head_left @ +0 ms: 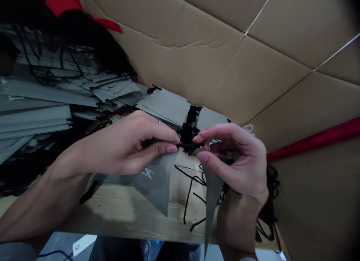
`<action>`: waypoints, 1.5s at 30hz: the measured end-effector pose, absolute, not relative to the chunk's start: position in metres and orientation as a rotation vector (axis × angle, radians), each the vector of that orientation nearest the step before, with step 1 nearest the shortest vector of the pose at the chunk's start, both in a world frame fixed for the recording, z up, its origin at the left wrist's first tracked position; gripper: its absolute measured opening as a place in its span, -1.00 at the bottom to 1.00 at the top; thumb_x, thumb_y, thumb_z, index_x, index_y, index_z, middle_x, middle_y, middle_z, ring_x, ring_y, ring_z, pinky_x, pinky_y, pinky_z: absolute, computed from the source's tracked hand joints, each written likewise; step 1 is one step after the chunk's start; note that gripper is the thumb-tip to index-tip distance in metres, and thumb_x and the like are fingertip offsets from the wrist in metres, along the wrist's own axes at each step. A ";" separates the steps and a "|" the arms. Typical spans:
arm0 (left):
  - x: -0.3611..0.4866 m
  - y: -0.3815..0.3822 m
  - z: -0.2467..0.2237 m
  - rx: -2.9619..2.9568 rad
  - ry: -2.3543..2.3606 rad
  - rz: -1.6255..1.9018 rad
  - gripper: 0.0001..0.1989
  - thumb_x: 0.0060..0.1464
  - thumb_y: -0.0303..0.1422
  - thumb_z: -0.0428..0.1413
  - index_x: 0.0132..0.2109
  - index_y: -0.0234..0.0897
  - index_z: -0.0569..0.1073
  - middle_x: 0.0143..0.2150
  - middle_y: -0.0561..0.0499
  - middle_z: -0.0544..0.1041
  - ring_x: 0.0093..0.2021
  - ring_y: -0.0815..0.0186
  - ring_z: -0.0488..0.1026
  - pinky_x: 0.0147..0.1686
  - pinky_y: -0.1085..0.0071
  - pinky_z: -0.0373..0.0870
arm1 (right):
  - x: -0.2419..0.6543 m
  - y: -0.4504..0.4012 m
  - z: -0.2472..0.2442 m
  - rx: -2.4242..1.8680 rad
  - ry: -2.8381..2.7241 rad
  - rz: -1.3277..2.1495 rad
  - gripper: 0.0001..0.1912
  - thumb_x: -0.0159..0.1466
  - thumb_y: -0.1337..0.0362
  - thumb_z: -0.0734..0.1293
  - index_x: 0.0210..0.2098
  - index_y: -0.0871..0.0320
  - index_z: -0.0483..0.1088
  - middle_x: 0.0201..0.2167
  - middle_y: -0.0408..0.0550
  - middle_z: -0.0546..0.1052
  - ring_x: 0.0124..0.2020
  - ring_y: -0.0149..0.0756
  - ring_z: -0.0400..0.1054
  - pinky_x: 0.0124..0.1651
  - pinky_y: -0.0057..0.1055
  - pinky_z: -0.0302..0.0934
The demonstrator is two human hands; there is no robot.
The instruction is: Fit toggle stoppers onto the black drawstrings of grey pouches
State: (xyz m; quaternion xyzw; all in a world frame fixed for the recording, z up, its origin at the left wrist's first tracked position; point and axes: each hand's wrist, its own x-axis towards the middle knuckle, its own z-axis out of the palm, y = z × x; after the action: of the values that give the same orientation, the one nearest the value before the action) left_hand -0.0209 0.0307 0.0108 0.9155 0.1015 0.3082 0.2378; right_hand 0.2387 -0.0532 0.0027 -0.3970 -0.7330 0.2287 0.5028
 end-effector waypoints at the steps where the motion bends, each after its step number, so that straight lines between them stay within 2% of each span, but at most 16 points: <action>1: -0.021 0.030 0.011 2.510 0.294 0.836 -0.67 0.50 -0.39 0.15 -0.33 -0.25 0.53 -0.49 0.10 0.53 -0.54 0.45 0.37 -0.51 0.49 0.22 | 0.240 -0.053 0.004 -0.977 -1.780 0.524 -0.67 0.31 0.44 0.63 0.02 0.00 0.68 -0.12 -0.12 0.76 -0.30 -0.36 0.56 -0.45 -0.45 0.31; 4: -0.024 0.029 0.010 2.501 0.333 0.822 -0.71 0.49 -0.36 0.17 -0.29 -0.25 0.57 -0.46 0.09 0.57 -0.52 0.44 0.44 -0.52 0.51 0.26 | 0.241 -0.053 0.005 -1.028 -1.806 0.457 -0.84 0.37 0.39 0.60 -0.10 0.02 0.70 -0.24 -0.15 0.75 -0.39 -0.39 0.51 -0.46 -0.42 0.29; 7: -0.024 0.028 0.007 2.473 0.367 0.835 -0.85 0.49 -0.32 0.21 -0.08 -0.22 0.66 -0.37 0.11 0.65 -0.49 0.45 0.49 -0.52 0.54 0.31 | 0.239 -0.052 0.004 -1.029 -1.826 0.432 -0.91 0.39 0.37 0.58 -0.16 0.04 0.71 -0.33 -0.17 0.72 -0.45 -0.39 0.45 -0.48 -0.38 0.25; 10: -0.021 0.028 0.007 2.454 0.339 0.847 -0.84 0.51 -0.28 0.21 0.07 -0.17 0.67 -0.39 0.17 0.61 -0.51 0.49 0.43 -0.52 0.56 0.27 | 0.236 -0.052 0.005 -1.023 -1.835 0.417 -0.94 0.40 0.35 0.58 -0.16 0.05 0.71 -0.34 -0.16 0.72 -0.45 -0.37 0.46 -0.47 -0.36 0.26; 16: -0.019 0.028 0.014 2.473 0.273 0.849 -0.76 0.52 -0.44 0.12 -0.20 -0.26 0.59 -0.44 0.15 0.45 -0.45 0.46 0.31 -0.41 0.52 0.25 | 0.234 -0.053 0.006 -1.056 -1.781 0.442 -0.93 0.41 0.34 0.58 -0.21 0.05 0.68 -0.37 -0.21 0.70 -0.49 -0.45 0.43 -0.49 -0.45 0.30; 20: -0.022 0.030 0.017 2.444 0.230 0.790 -0.69 0.52 -0.44 0.10 -0.30 -0.25 0.50 -0.49 0.18 0.29 -0.50 0.46 0.20 -0.47 0.49 0.17 | 0.235 -0.054 0.005 -1.044 -1.746 0.507 -0.93 0.42 0.33 0.58 -0.22 0.04 0.68 -0.38 -0.19 0.69 -0.52 -0.44 0.42 -0.51 -0.44 0.28; 22: -0.023 0.031 0.016 2.446 0.250 0.790 -0.69 0.50 -0.45 0.11 -0.31 -0.25 0.48 -0.50 0.19 0.26 -0.52 0.46 0.16 -0.49 0.47 0.13 | 0.235 -0.053 0.003 -1.024 -1.767 0.527 -0.92 0.39 0.31 0.61 -0.14 0.04 0.69 -0.30 -0.14 0.71 -0.45 -0.39 0.47 -0.50 -0.42 0.28; 25: -0.020 0.031 0.012 2.442 0.258 0.773 -0.69 0.48 -0.45 0.11 -0.32 -0.24 0.47 -0.51 0.18 0.31 -0.52 0.45 0.21 -0.49 0.45 0.12 | 0.231 -0.049 -0.001 -0.912 -1.844 0.566 -0.65 0.27 0.31 0.70 0.01 0.03 0.68 -0.11 -0.05 0.73 -0.28 -0.28 0.54 -0.46 -0.40 0.29; 26: -0.019 0.031 0.010 2.438 0.251 0.765 -0.69 0.48 -0.46 0.11 -0.33 -0.24 0.46 -0.51 0.17 0.33 -0.51 0.45 0.22 -0.48 0.45 0.13 | 0.229 -0.047 -0.002 -0.869 -1.868 0.567 -0.62 0.24 0.33 0.71 0.01 0.03 0.68 -0.09 -0.05 0.73 -0.26 -0.27 0.55 -0.44 -0.40 0.29; 29: -0.016 0.030 0.009 2.428 0.226 0.745 -0.70 0.47 -0.48 0.09 -0.33 -0.24 0.43 -0.49 0.17 0.34 -0.50 0.44 0.24 -0.46 0.47 0.16 | 0.225 -0.043 -0.007 -0.815 -1.904 0.537 -0.77 0.28 0.39 0.66 -0.10 0.07 0.67 -0.19 -0.11 0.70 -0.32 -0.36 0.47 -0.39 -0.41 0.29; 33: -0.017 0.027 0.011 2.415 0.202 0.730 -0.72 0.48 -0.49 0.09 -0.30 -0.24 0.47 -0.48 0.16 0.37 -0.50 0.45 0.25 -0.45 0.47 0.19 | 0.225 -0.041 -0.008 -0.846 -1.887 0.599 -0.83 0.30 0.38 0.64 -0.17 0.09 0.64 -0.31 -0.16 0.66 -0.43 -0.43 0.38 -0.47 -0.45 0.20; 35: -0.019 0.028 0.011 2.385 0.156 0.726 -0.72 0.49 -0.47 0.12 -0.29 -0.24 0.50 -0.48 0.15 0.39 -0.50 0.44 0.27 -0.44 0.47 0.22 | 0.225 -0.041 -0.007 -0.824 -1.871 0.664 -0.80 0.26 0.35 0.67 -0.22 0.09 0.63 -0.33 -0.15 0.66 -0.41 -0.40 0.43 -0.48 -0.46 0.22; 39: -0.020 0.031 0.008 2.302 0.057 0.721 -0.73 0.46 -0.36 0.19 -0.30 -0.17 0.56 -0.48 0.08 0.47 -0.48 0.34 0.37 -0.42 0.41 0.36 | 0.224 -0.040 -0.007 -0.673 -1.825 0.788 -0.76 0.24 0.30 0.72 -0.28 0.08 0.61 -0.34 -0.15 0.68 -0.37 -0.32 0.54 -0.39 -0.41 0.40; 42: -0.020 0.031 0.009 2.265 0.079 0.742 -0.70 0.47 -0.31 0.18 -0.32 -0.16 0.56 -0.51 0.08 0.43 -0.51 0.33 0.32 -0.46 0.41 0.36 | 0.227 -0.040 -0.008 -0.714 -1.783 0.804 -0.76 0.26 0.25 0.72 -0.24 0.06 0.62 -0.29 -0.14 0.70 -0.35 -0.31 0.57 -0.36 -0.40 0.45; 45: -0.019 0.028 0.014 2.259 0.197 0.761 -0.71 0.49 -0.40 0.16 -0.31 -0.23 0.55 -0.52 0.14 0.33 -0.53 0.43 0.25 -0.52 0.50 0.23 | 0.232 -0.044 -0.005 -0.825 -1.777 0.776 -0.67 0.24 0.28 0.74 -0.07 0.03 0.67 -0.19 -0.11 0.74 -0.28 -0.30 0.61 -0.41 -0.46 0.41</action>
State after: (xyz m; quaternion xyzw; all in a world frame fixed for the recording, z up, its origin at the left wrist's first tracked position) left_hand -0.0193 0.0278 0.0137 0.8789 0.0767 0.2962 0.3659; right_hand 0.2316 -0.0440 -0.0049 -0.3401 -0.7331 0.3199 0.4944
